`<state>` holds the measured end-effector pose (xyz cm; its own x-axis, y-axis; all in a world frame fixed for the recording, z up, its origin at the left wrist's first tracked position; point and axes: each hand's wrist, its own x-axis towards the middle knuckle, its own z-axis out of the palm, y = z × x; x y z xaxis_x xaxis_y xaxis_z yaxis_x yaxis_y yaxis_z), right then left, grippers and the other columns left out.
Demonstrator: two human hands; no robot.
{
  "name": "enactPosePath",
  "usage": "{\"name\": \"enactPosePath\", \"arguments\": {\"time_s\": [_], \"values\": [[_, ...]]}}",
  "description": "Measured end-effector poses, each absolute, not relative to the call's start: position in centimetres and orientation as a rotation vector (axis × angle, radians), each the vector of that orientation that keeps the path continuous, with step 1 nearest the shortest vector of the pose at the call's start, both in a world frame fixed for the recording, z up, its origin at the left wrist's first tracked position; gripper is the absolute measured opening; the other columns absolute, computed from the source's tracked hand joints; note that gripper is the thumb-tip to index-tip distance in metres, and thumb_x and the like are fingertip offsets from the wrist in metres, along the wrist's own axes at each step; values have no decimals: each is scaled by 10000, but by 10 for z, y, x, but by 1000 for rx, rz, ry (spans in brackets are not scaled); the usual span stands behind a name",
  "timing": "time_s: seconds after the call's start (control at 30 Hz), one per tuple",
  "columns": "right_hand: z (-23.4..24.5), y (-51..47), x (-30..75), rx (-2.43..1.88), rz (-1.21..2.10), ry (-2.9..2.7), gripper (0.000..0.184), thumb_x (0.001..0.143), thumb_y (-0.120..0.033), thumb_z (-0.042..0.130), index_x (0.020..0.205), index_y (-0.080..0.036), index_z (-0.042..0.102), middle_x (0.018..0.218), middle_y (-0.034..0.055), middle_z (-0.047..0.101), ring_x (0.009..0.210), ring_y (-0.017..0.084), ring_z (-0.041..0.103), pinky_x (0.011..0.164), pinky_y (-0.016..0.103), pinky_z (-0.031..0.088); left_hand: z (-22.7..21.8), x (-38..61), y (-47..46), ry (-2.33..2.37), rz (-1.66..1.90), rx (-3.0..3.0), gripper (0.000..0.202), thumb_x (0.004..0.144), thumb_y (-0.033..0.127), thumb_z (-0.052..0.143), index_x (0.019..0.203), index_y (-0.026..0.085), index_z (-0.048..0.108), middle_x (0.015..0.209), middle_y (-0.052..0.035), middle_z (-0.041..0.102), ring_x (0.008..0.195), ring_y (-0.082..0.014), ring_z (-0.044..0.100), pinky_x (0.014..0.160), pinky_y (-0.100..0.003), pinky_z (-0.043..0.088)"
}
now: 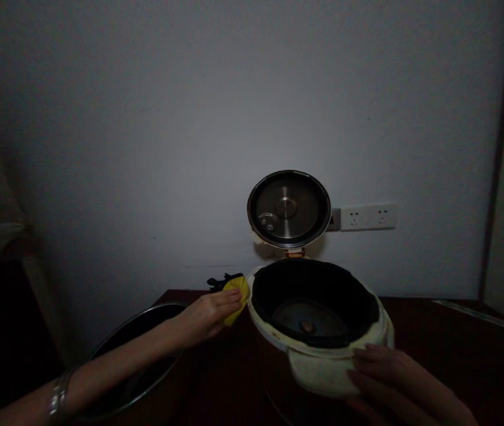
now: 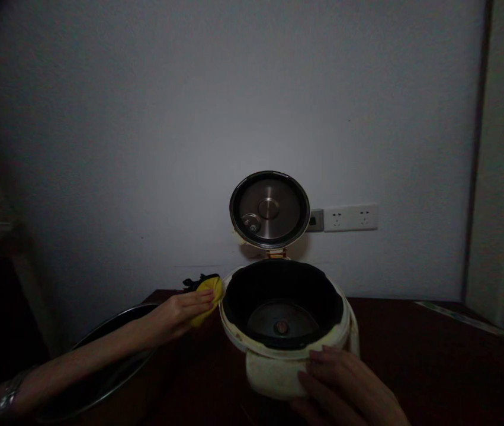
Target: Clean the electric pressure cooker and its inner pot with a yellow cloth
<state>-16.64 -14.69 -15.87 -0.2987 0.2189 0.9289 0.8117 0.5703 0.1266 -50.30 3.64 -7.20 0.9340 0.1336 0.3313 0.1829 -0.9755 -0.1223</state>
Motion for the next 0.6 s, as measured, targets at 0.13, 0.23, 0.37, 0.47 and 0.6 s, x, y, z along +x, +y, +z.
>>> {"name": "enactPosePath", "arguments": {"time_s": [0.13,0.23,0.37,0.47,0.6], "values": [[-160,-144,-165,-821,-783,-1817,305,783,-258,702,1086,-296,700,911,8,742,827,190,716,825,252,593,-52,-509,49,-319,-688,-2869,554,800,49,504,1327,220,498,1303,-98,587,1212,-196,541,1011,-378,480],[-155,-147,-167,-817,-807,-1813,282,778,-256,705,1060,-272,706,912,26,740,833,190,714,834,250,589,-51,-507,67,-456,-927,-2759,561,789,30,476,1317,215,511,1318,-100,573,1234,-207,521,1030,-417,454],[-141,-153,-175,-807,-821,-1825,165,832,-278,644,971,-224,714,872,50,738,811,174,714,790,222,593,-77,-496,74,-410,-784,-2879,604,773,51,528,1348,226,469,1315,-99,576,1215,-203,538,1018,-404,458],[-135,-155,-179,-807,-824,-1828,142,834,-264,641,946,-207,706,844,54,735,820,166,709,799,219,585,-95,-493,65,-236,-748,-2914,627,789,73,547,1382,233,420,1338,-121,552,1254,-213,499,1021,-413,451],[-134,-154,-181,-829,-812,-1818,155,826,-260,649,964,-208,695,837,54,727,837,170,703,802,227,581,-92,-500,41,-194,-748,-2924,595,806,93,537,1370,248,433,1288,-111,597,1200,-215,551,985,-401,485]]}}
